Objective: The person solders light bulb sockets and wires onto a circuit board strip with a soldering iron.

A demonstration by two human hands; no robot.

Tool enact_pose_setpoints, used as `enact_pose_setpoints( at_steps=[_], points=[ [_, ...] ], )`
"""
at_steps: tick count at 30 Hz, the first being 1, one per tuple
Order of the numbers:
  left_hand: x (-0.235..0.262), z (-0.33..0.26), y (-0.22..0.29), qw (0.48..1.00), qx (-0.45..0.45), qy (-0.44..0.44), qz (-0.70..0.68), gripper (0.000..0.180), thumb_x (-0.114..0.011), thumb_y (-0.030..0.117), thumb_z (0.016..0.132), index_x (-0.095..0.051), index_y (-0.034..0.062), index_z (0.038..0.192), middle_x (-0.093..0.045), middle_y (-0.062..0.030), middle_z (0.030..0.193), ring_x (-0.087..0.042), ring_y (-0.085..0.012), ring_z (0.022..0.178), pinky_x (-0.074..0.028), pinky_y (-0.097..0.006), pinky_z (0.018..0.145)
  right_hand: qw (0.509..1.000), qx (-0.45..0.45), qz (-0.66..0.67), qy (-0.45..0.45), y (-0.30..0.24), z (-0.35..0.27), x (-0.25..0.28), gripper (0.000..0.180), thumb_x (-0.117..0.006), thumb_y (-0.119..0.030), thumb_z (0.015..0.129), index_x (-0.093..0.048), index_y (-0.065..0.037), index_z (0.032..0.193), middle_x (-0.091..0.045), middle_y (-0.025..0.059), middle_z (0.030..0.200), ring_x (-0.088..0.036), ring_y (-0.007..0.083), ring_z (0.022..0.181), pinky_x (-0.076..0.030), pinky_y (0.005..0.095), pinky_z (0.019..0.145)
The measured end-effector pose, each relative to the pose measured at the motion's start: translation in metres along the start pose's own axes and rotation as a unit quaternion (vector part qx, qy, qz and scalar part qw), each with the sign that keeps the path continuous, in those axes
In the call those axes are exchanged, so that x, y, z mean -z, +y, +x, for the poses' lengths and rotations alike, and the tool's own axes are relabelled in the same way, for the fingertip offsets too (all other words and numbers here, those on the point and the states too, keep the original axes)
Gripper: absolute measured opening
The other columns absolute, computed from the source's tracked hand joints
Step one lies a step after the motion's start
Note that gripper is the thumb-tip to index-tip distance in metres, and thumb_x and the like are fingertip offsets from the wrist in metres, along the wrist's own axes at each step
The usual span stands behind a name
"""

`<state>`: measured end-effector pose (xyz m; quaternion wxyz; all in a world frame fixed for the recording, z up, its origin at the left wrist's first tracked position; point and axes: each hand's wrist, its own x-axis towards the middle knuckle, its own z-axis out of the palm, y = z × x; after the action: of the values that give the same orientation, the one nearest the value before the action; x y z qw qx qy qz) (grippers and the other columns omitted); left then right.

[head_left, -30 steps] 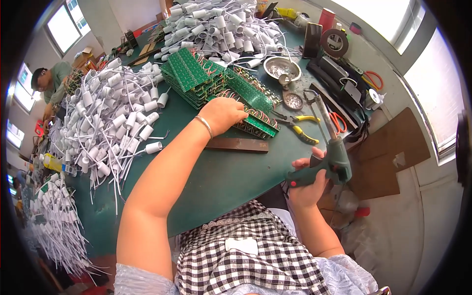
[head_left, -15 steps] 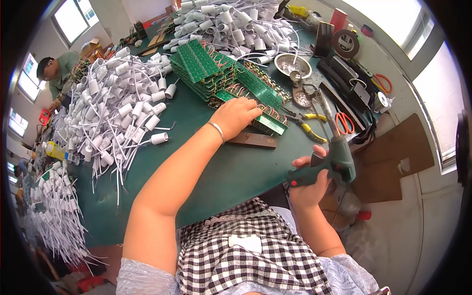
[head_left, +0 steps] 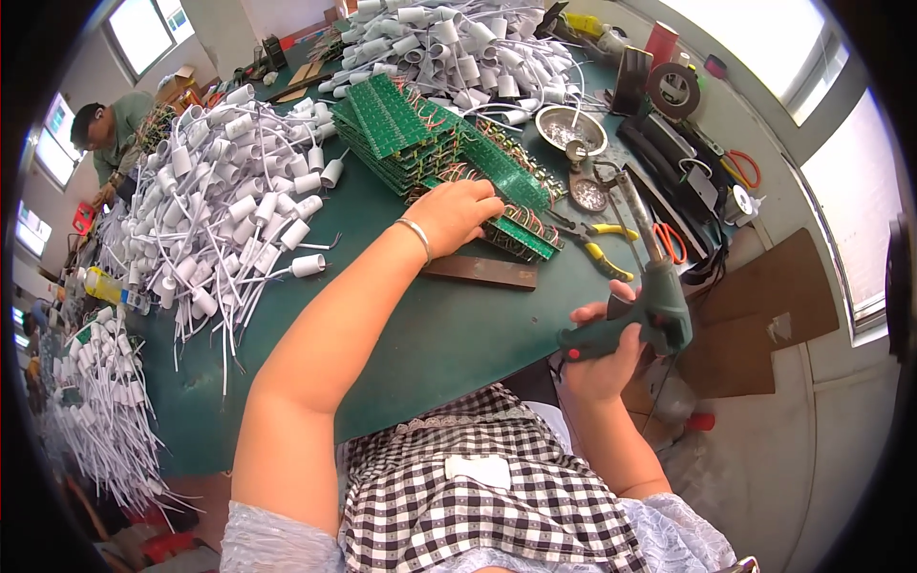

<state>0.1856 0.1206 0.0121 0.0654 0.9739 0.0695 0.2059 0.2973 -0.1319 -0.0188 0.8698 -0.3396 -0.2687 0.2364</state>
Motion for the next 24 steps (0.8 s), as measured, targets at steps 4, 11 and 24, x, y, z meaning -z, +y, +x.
enact_pose_setpoints(
  at_steps=[4, 11, 24],
  points=[
    [0.004, 0.012, -0.007, 0.996, -0.035, -0.038, 0.073, 0.011, -0.067, 0.017, 0.078, -0.061, 0.0123, 0.087, -0.058, -0.0042, 0.088, -0.061, -0.0251, 0.087, -0.051, -0.039, 0.076, 1.000, -0.005, -0.010, 0.011, -0.002, -0.001, 0.000, 0.057, -0.057, -0.040, 0.090, -0.038, 0.000, 0.126, -0.046, 0.0105, 0.125, -0.060, 0.0217, 0.084, -0.051, 0.0408, 0.074],
    [0.055, 0.013, 0.012, 0.998, -0.005, 0.060, -0.014, 0.014, -0.067, 0.016, 0.080, -0.059, 0.0085, 0.088, -0.059, -0.0076, 0.088, -0.062, -0.0272, 0.083, -0.051, -0.038, 0.073, 1.000, 0.001, -0.019, 0.022, -0.006, -0.005, 0.001, 0.057, -0.056, -0.040, 0.091, -0.037, -0.001, 0.127, -0.046, 0.0104, 0.125, -0.060, 0.0213, 0.084, -0.051, 0.0401, 0.073],
    [0.103, -0.129, 0.062, 0.969, 0.121, -0.038, -0.211, 0.020, -0.066, 0.013, 0.080, -0.063, 0.0044, 0.098, -0.064, -0.0095, 0.090, -0.061, -0.0263, 0.084, -0.049, -0.035, 0.071, 0.997, -0.078, -0.021, -0.001, 0.008, -0.007, -0.001, 0.057, -0.052, -0.043, 0.092, -0.033, -0.015, 0.138, -0.046, 0.0077, 0.131, -0.056, 0.0195, 0.084, -0.045, 0.0359, 0.075]
  ],
)
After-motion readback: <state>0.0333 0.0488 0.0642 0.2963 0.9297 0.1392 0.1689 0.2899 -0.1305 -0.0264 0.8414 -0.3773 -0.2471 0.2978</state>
